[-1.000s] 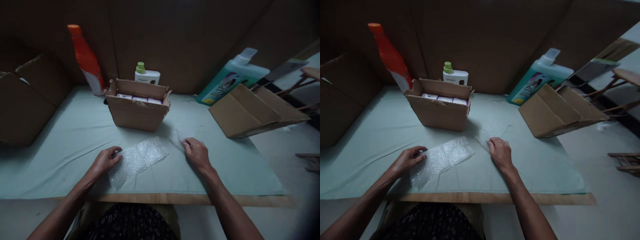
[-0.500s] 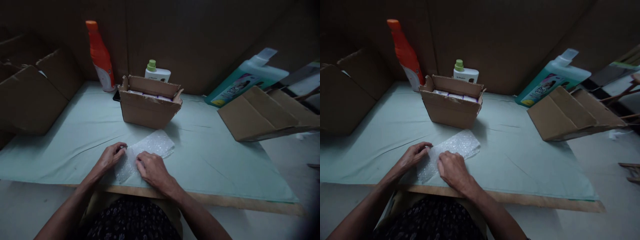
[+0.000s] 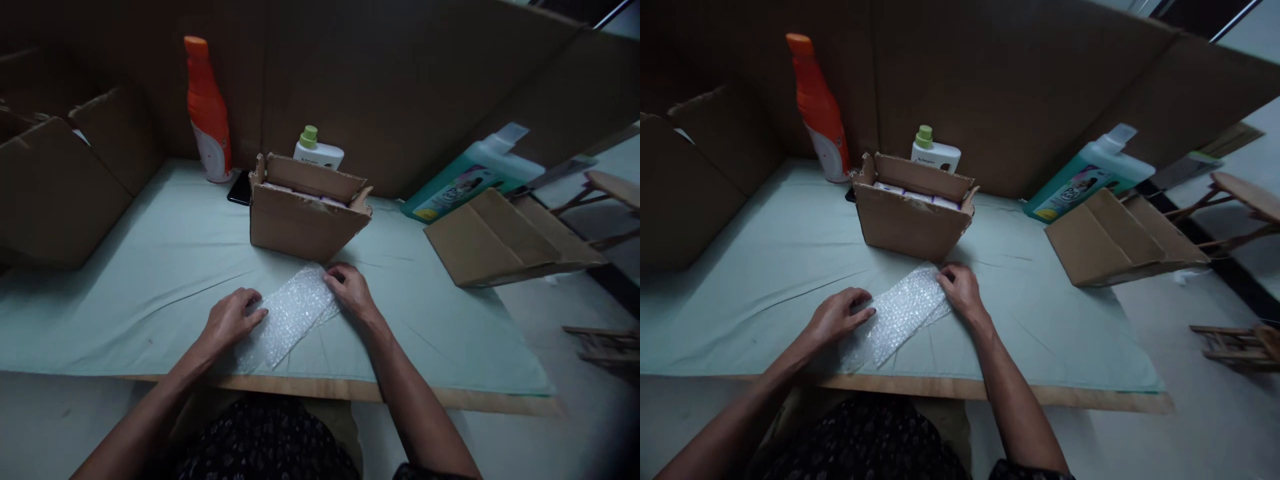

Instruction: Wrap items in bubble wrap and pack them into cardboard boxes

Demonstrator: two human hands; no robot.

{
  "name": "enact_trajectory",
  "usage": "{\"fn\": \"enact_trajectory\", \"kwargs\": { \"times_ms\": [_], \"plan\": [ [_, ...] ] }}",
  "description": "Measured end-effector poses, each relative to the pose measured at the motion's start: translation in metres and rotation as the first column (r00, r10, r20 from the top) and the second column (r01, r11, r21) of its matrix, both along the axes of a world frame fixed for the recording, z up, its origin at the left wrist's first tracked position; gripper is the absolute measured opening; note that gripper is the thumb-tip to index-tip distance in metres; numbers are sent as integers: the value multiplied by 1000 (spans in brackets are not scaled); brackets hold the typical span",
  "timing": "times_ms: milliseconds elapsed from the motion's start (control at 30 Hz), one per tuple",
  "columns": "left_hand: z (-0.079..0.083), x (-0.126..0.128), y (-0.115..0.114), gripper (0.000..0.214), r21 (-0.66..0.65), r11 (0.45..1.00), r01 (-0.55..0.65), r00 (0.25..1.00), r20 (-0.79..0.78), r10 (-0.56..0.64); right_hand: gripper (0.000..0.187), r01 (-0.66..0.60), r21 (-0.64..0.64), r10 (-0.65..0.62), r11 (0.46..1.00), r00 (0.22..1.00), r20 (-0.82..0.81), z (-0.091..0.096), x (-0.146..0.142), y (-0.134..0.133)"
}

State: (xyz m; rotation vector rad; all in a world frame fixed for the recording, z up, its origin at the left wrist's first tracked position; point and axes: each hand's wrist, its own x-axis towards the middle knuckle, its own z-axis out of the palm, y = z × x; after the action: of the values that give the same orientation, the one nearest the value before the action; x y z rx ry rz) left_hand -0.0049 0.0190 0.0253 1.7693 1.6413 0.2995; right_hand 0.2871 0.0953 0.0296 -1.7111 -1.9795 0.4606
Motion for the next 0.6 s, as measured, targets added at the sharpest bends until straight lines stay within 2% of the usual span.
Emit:
{"fn": "enact_trajectory", "kwargs": {
  "times_ms": [100, 200, 267, 433, 533, 600],
  "plan": [
    [2, 4, -4, 23, 27, 1000, 6, 997, -76, -4, 17, 7, 62, -4, 998, 999, -45, -1, -8, -7],
    [5, 7, -6, 24, 26, 1000, -6, 996, -92, 8, 19, 73, 175, -60, 982, 995, -76, 2, -4, -28],
    [6, 7, -7, 25, 19, 1000, -3, 994, -108, 5, 20, 110, 204, -100, 973, 993, -61, 0, 3, -42],
    [10, 10, -8, 27, -2, 1000, 18, 986, -168, -18, 19, 104, 82, -111, 991, 990, 92, -15, 13, -53],
    [13, 13, -8, 32, -6, 1000, 28, 976, -215, -28, 28, 110, 91, -125, 990, 975, 183, -17, 13, -47],
    [15, 15, -8, 33, -20, 999, 38, 965, -259, -42, 30, 101, 54, -111, 993, 962, 248, -15, 9, -42]
  ]
}}
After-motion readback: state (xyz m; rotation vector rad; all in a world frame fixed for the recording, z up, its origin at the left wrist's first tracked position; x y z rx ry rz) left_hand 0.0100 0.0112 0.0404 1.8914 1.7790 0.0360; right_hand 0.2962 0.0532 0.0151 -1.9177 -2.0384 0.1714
